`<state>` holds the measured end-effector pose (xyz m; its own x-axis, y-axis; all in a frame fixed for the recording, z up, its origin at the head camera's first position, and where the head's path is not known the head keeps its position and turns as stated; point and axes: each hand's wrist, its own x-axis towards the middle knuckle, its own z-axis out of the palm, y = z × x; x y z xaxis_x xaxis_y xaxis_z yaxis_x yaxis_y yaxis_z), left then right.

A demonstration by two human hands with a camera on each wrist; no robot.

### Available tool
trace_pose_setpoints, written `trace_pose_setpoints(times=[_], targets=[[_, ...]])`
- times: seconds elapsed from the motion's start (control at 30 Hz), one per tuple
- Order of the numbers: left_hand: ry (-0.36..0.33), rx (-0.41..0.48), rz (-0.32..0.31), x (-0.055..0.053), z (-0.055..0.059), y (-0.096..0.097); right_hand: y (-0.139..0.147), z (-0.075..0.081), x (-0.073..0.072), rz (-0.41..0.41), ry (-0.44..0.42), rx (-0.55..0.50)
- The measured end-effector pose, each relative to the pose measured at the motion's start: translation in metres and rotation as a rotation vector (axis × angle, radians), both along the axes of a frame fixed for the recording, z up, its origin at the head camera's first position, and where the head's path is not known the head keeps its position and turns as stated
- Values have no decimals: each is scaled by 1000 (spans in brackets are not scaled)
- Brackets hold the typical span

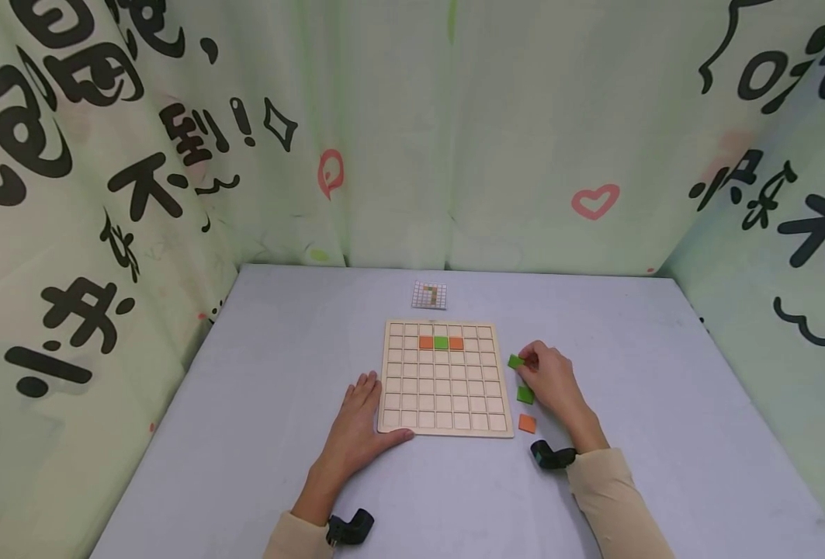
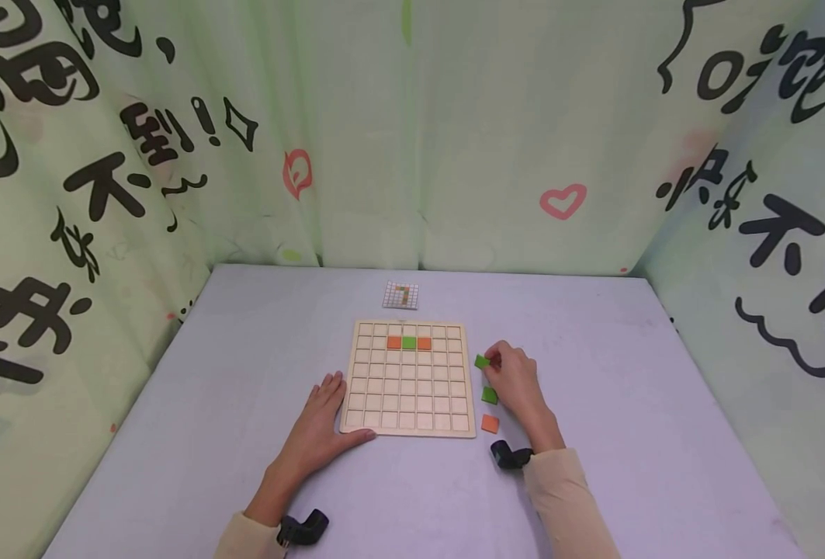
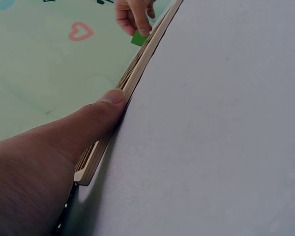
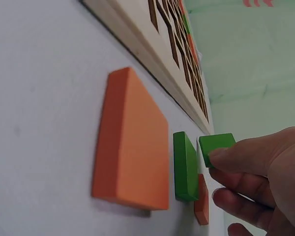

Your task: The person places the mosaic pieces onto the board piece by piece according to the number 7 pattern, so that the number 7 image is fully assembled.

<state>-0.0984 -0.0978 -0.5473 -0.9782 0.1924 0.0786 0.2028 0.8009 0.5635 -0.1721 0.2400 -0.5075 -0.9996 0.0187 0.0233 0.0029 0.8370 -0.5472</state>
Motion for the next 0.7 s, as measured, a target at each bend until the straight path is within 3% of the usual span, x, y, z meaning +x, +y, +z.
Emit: trace_pose_setpoints(times=[0.37,0.7], targets=[[-17,9,-1,0,2,-1,-8,6,-4,6,1,-44],[-14,7,1,0,0,-1,-20,10,-8,51,76,-98]])
